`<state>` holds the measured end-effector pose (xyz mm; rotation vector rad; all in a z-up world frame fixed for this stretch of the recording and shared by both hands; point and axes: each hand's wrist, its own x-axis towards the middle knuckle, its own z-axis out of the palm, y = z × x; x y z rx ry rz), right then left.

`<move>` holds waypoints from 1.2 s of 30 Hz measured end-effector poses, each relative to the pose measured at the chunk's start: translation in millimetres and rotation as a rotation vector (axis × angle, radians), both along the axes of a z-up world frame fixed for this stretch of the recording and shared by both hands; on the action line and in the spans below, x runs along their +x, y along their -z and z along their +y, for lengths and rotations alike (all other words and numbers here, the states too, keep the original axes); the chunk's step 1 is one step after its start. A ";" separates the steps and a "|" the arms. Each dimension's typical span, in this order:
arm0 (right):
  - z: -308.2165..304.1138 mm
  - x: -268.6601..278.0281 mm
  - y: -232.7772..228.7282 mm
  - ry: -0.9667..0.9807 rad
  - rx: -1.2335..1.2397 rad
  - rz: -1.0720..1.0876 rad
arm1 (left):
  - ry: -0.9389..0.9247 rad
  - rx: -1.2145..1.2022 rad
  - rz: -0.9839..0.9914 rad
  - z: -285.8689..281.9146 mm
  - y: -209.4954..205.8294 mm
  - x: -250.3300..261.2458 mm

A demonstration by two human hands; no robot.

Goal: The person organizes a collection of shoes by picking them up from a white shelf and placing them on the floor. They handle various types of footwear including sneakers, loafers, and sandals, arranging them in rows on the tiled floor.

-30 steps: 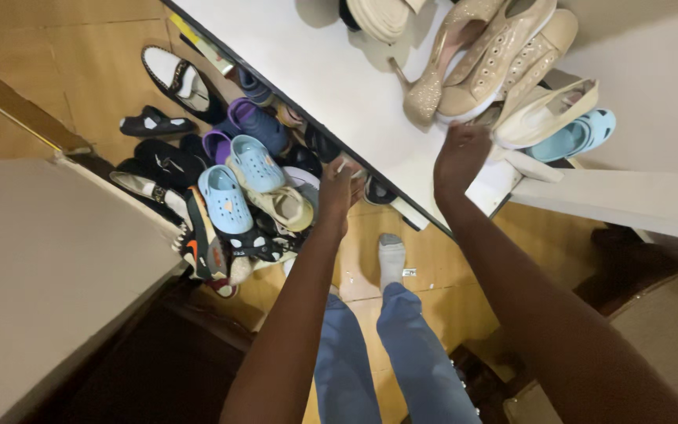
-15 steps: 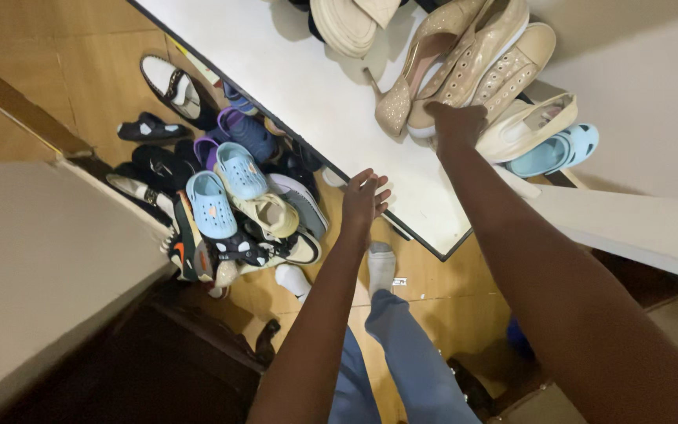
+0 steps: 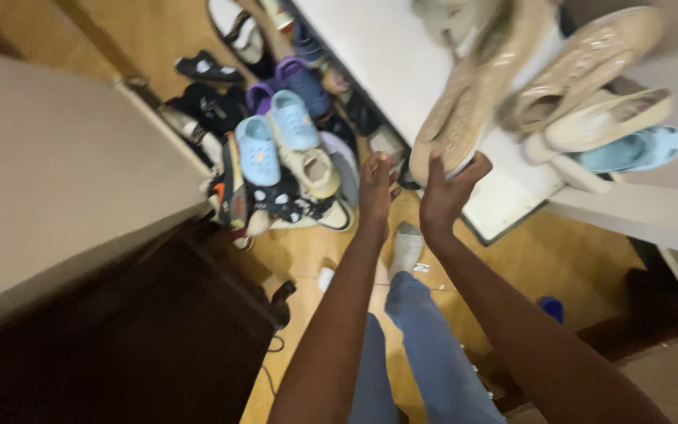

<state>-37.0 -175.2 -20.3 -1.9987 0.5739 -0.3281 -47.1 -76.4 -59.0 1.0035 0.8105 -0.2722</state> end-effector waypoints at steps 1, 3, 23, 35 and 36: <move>12.4 -17.6 -4.7 -0.085 0.035 0.050 | -0.033 0.020 0.025 9.5 3.5 -10.0; 35.2 -45.8 -13.1 -0.256 0.101 0.144 | -0.103 0.094 0.003 28.6 11.6 -31.3; 168.9 -217.6 169.3 -1.085 0.017 0.707 | -0.388 0.253 0.338 168.4 203.3 -325.5; 113.4 -248.9 275.5 -1.202 -0.182 0.840 | -0.616 -0.179 0.436 110.1 267.6 -388.2; 109.9 -257.0 291.2 -1.172 -0.203 0.889 | -0.605 -0.200 0.409 111.5 277.4 -394.7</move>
